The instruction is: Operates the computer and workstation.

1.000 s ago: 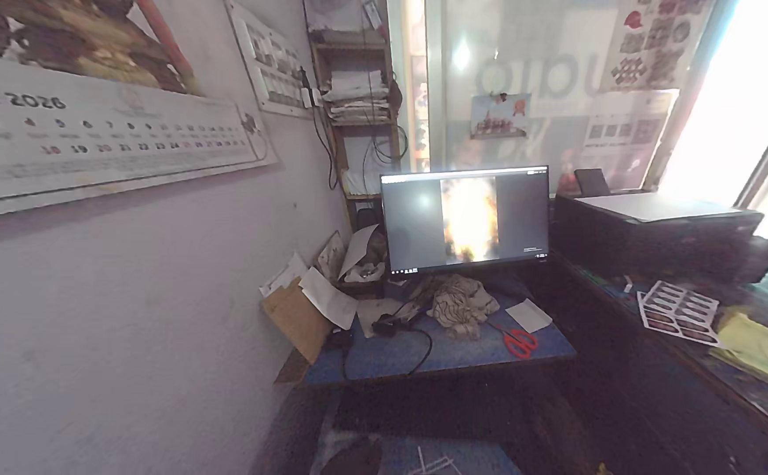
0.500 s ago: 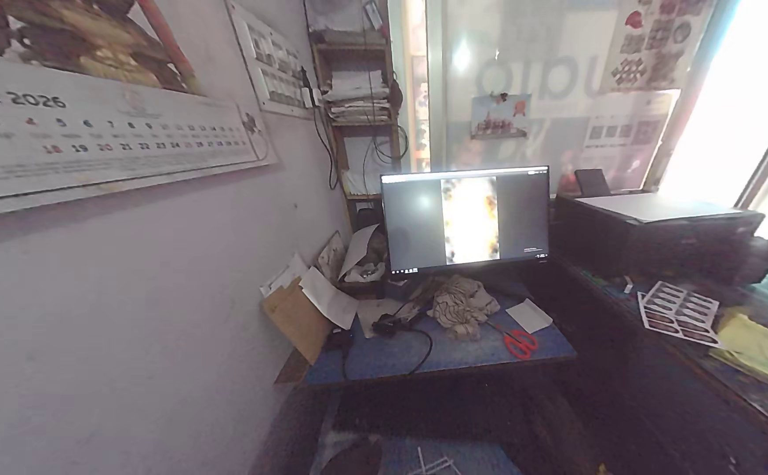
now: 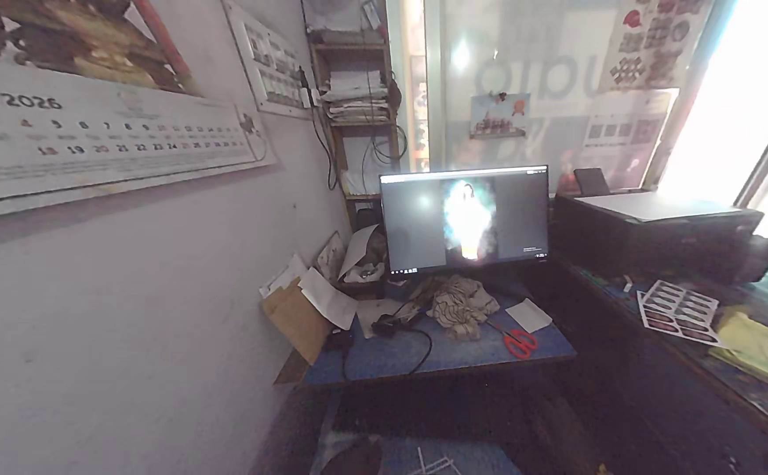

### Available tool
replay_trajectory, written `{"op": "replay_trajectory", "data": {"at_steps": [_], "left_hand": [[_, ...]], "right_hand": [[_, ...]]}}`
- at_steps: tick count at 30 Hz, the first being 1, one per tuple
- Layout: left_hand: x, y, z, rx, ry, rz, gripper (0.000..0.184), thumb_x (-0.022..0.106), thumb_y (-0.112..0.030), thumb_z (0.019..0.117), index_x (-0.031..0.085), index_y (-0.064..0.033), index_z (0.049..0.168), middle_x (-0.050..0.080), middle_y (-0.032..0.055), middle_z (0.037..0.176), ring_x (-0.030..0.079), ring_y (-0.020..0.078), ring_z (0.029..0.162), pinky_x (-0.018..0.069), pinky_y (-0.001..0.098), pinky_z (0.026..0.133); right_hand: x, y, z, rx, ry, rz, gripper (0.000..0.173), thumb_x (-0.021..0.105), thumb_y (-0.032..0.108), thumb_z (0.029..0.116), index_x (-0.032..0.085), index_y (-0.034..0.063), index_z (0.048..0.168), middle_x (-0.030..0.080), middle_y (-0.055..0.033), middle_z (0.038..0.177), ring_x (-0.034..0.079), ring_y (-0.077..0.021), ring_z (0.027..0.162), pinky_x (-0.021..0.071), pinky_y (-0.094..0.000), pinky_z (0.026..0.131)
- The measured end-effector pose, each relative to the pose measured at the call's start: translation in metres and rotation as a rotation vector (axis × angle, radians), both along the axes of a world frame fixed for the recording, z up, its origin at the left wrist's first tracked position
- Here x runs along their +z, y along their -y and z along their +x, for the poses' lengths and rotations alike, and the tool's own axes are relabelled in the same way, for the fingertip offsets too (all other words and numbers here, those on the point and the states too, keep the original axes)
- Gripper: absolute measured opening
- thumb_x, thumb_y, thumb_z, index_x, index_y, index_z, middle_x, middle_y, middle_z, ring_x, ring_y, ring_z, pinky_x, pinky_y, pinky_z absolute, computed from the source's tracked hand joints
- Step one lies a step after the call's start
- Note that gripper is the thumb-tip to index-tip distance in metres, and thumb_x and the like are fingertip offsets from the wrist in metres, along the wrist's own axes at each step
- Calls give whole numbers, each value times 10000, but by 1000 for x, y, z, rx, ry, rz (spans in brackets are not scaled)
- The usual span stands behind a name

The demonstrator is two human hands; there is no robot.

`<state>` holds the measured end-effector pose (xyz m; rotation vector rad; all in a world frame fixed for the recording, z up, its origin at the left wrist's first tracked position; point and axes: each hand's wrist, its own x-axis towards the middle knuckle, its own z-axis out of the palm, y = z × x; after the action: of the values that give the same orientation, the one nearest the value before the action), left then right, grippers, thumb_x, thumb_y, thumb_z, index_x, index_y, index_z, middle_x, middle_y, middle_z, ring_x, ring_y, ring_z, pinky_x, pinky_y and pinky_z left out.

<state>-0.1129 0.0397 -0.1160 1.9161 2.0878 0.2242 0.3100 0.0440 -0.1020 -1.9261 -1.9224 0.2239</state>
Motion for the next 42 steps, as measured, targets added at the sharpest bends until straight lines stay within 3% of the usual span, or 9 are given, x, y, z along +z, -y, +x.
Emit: {"op": "replay_trajectory", "data": {"at_steps": [4, 7, 11, 17, 23, 27, 32, 42], "left_hand": [[-3, -1, -2, 1, 16, 3, 575, 372, -544, 1055, 721, -113, 1204, 739, 176, 1159, 695, 399, 1109, 514, 640, 937], [-8, -2, -3, -9, 24, 29, 569, 380, -534, 1053, 724, -106, 1201, 740, 177, 1156, 698, 400, 1100, 521, 635, 933], [-6, -2, -2, -22, 6, 28, 569, 365, -522, 1062, 721, -102, 1206, 736, 178, 1172, 695, 400, 1112, 517, 638, 939], [2, 2, 1, -12, 4, 15, 578, 358, -524, 1064, 717, -91, 1200, 733, 190, 1169, 691, 410, 1118, 515, 643, 936], [-8, -2, -1, -16, -13, 47, 582, 355, -518, 1064, 721, -80, 1175, 741, 190, 1139, 701, 410, 1088, 526, 638, 911], [8, 4, 4, -13, -8, 0, 585, 348, -516, 1072, 712, -78, 1206, 728, 190, 1190, 683, 407, 1139, 508, 627, 957], [9, 6, 2, -30, 12, 48, 561, 372, -497, 1068, 727, -76, 1176, 737, 194, 1153, 693, 411, 1106, 513, 628, 939], [5, 2, 1, -23, 2, 13, 567, 363, -510, 1071, 720, -90, 1204, 727, 191, 1191, 684, 407, 1134, 507, 633, 953]], "right_hand": [[-16, -5, 8, 8, 12, 83, 516, 545, 318, 1022, 539, 107, 1492, 495, -221, 1535, 466, -421, 1426, 376, -544, 1193], [-2, 0, 3, 10, -10, 32, 546, 552, 300, 1026, 488, 91, 1527, 458, -222, 1564, 417, -412, 1465, 336, -524, 1222], [8, 5, -2, -13, -25, 16, 580, 581, 285, 1015, 453, 99, 1549, 448, -237, 1564, 423, -414, 1459, 354, -521, 1211], [-24, -6, 12, 43, 34, 110, 511, 542, 322, 1025, 550, 100, 1485, 505, -199, 1535, 442, -410, 1448, 334, -538, 1221], [-1, 2, -1, 7, 18, 64, 506, 533, 304, 1036, 529, 108, 1502, 490, -208, 1545, 441, -404, 1451, 346, -521, 1217], [9, 6, -4, -5, -1, 27, 531, 556, 278, 1025, 494, 104, 1523, 470, -214, 1556, 442, -399, 1450, 362, -521, 1208], [46, 19, -25, -53, -35, -78, 532, 551, 209, 1037, 458, 40, 1532, 425, -267, 1568, 409, -430, 1465, 331, -521, 1221], [12, 4, -5, -40, -21, -38, 594, 572, 276, 1021, 424, 83, 1563, 421, -259, 1574, 421, -421, 1457, 350, -527, 1208]]}}
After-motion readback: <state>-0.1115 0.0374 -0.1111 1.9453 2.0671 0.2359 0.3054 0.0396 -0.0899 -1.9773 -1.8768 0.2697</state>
